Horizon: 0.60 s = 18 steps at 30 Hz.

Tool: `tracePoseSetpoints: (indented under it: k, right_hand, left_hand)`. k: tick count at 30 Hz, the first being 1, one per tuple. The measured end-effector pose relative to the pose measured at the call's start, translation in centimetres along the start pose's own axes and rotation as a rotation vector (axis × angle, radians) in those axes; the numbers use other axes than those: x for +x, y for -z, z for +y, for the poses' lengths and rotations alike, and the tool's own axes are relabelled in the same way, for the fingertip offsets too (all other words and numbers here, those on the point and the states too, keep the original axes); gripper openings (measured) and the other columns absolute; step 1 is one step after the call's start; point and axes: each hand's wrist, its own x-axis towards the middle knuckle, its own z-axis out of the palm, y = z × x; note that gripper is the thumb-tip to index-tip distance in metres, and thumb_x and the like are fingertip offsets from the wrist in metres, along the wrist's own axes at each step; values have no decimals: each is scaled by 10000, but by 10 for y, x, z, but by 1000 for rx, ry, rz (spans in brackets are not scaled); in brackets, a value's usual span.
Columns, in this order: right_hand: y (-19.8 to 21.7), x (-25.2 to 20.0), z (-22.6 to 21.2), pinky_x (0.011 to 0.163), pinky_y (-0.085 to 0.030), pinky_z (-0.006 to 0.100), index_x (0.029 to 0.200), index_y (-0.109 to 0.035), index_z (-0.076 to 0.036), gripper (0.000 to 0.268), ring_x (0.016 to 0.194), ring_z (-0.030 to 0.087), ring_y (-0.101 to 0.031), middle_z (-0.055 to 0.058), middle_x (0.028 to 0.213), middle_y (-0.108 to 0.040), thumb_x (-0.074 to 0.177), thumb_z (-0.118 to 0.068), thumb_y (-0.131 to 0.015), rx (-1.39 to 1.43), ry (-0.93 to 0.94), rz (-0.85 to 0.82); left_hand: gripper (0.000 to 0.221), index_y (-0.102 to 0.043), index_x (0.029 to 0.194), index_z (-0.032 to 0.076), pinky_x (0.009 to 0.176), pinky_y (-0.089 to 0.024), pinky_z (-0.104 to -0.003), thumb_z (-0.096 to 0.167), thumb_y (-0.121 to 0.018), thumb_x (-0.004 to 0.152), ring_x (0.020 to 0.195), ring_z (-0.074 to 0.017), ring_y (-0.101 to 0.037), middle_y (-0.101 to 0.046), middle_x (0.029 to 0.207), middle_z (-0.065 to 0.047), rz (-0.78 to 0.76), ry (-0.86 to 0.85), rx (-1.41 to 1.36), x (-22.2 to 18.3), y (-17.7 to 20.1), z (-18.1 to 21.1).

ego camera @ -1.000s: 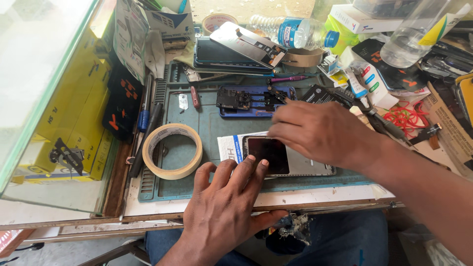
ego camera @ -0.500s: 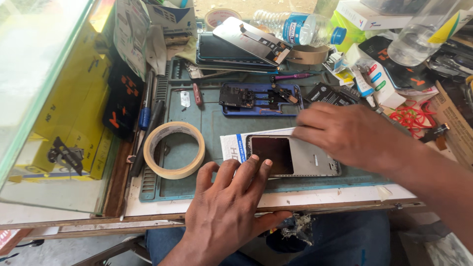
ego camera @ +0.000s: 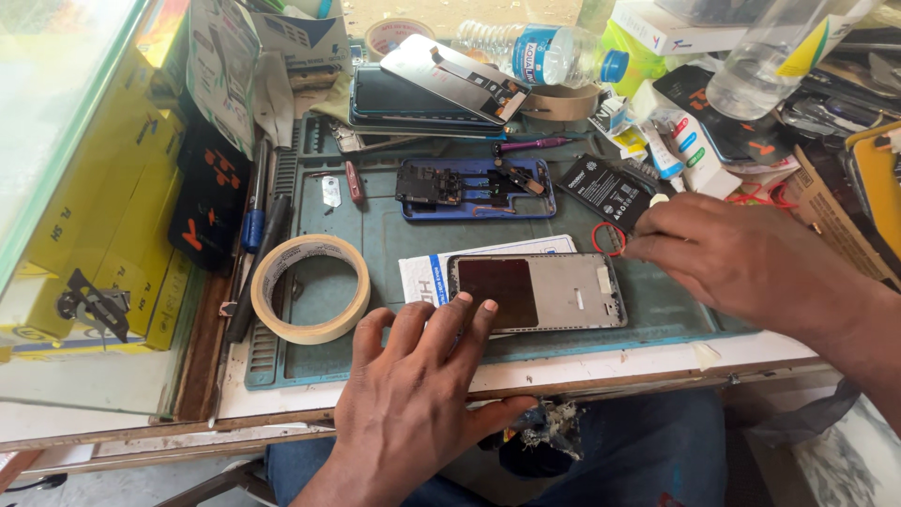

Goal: The person applies a piece of masking tape to a small electronic component, then places the component onto a disassembled smartphone chassis. The person then picks up a screwdriver and uses it to press down on the screen area of the phone.

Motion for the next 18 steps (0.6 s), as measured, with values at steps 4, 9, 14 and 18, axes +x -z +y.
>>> tracePoseSetpoints:
  k: [4, 9, 14, 18]
  right_hand:
    - [6, 2, -12, 692, -582, 342, 1029, -753, -89, 251, 825, 211, -701, 52, 946, -679, 778, -90, -743, 224, -142, 142]
    - [0, 18, -37, 695, -582, 318, 1041, -770, -98, 226, 828, 198, -720, 59, 993, -717, 822, -64, -728, 442, -42, 220]
    - [4, 49, -72, 695, -572, 356, 1038, -760, -86, 191, 843, 228, -722, 57, 970, -724, 849, -105, -747, 618, 59, 199]
    - [9, 69, -90, 702, -568, 364, 997, -763, -92, 164, 843, 245, -727, 52, 944, -730, 836, -125, -751, 648, 43, 144]
  left_hand:
    - [864, -620, 1337, 73, 923, -399, -512, 691, -719, 741, 1100, -276, -579, -622, 1289, -87, 36, 6, 12, 1, 2, 2]
    - [1031, -498, 1451, 55, 944, -393, -476, 695, -764, 687, 1104, -273, -581, -647, 1231, -75, 2, 57, -30, 3, 9, 4]
    - [1313, -344, 1513, -1, 947, -388, -447, 704, -856, 531, 1079, -281, -592, -683, 1087, -69, -48, 184, -134, 7, 14, 5]
    - [1391, -286, 1539, -34, 974, -392, -433, 648, -895, 490, 1085, -272, -599, -696, 1169, -44, 34, 202, -213, 5, 12, 5]
